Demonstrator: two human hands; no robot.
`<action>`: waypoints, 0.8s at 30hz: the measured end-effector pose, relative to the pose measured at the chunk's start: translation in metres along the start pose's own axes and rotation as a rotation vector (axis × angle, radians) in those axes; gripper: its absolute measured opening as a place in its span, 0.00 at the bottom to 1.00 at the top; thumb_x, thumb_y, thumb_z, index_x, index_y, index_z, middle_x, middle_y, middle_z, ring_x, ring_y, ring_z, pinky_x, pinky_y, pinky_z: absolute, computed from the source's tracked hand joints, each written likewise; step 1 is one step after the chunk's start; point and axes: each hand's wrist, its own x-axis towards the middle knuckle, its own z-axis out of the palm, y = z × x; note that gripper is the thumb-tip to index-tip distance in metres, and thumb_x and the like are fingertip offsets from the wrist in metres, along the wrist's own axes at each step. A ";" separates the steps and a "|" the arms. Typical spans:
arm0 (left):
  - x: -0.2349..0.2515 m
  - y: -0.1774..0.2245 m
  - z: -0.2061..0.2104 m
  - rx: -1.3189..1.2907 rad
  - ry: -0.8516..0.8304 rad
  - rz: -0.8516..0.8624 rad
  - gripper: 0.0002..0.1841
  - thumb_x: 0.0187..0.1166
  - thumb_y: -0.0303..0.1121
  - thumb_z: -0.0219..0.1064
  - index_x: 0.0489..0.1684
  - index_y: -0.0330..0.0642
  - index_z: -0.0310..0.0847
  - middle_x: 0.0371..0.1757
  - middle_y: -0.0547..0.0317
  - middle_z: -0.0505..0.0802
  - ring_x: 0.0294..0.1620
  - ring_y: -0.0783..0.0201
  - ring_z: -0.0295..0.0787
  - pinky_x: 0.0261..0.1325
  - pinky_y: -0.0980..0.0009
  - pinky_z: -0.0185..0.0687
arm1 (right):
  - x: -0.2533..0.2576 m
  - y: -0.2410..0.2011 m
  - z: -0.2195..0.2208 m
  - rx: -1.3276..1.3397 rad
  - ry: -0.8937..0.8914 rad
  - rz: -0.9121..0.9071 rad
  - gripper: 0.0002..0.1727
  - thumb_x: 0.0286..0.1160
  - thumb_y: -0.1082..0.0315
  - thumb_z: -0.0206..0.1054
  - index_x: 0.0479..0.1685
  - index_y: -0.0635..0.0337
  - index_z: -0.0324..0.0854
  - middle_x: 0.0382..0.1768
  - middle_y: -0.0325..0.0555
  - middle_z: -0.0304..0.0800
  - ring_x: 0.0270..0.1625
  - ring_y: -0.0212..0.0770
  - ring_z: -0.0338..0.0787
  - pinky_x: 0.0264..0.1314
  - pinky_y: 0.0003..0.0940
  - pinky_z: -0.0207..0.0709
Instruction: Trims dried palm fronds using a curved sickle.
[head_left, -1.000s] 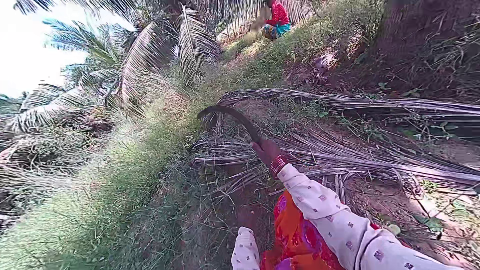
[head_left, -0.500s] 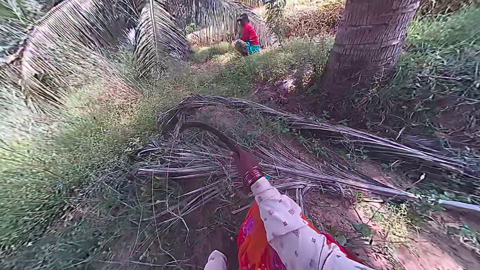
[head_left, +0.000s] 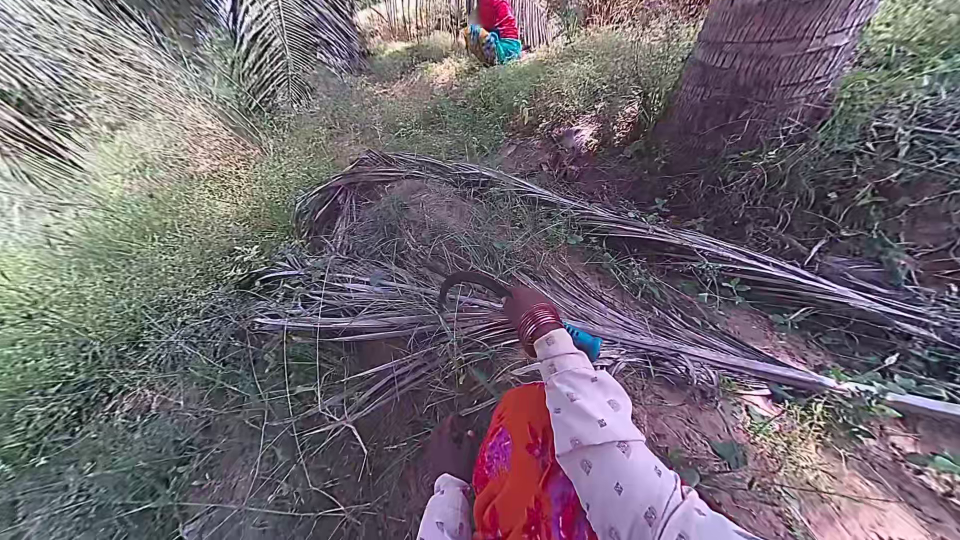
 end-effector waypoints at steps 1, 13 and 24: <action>0.001 0.003 0.000 0.002 -0.003 -0.008 0.31 0.82 0.29 0.71 0.85 0.31 0.68 0.84 0.23 0.70 0.80 0.33 0.75 0.82 0.48 0.71 | 0.001 0.002 -0.002 0.005 0.005 0.004 0.23 0.94 0.59 0.50 0.73 0.64 0.77 0.71 0.63 0.83 0.76 0.59 0.81 0.75 0.62 0.70; 0.004 0.001 0.008 -0.156 0.256 0.134 0.28 0.75 0.21 0.68 0.77 0.23 0.73 0.82 0.17 0.69 0.68 0.31 0.82 0.69 0.49 0.80 | 0.027 0.041 -0.006 0.022 0.171 0.096 0.20 0.92 0.60 0.55 0.69 0.63 0.81 0.63 0.69 0.87 0.69 0.70 0.84 0.64 0.72 0.74; 0.037 0.058 -0.023 -0.100 0.142 0.104 0.33 0.86 0.33 0.66 0.87 0.26 0.61 0.79 0.28 0.78 0.76 0.40 0.79 0.81 0.51 0.72 | 0.057 0.049 0.010 -0.026 0.015 0.145 0.21 0.91 0.59 0.56 0.69 0.64 0.81 0.65 0.68 0.86 0.71 0.67 0.84 0.67 0.71 0.73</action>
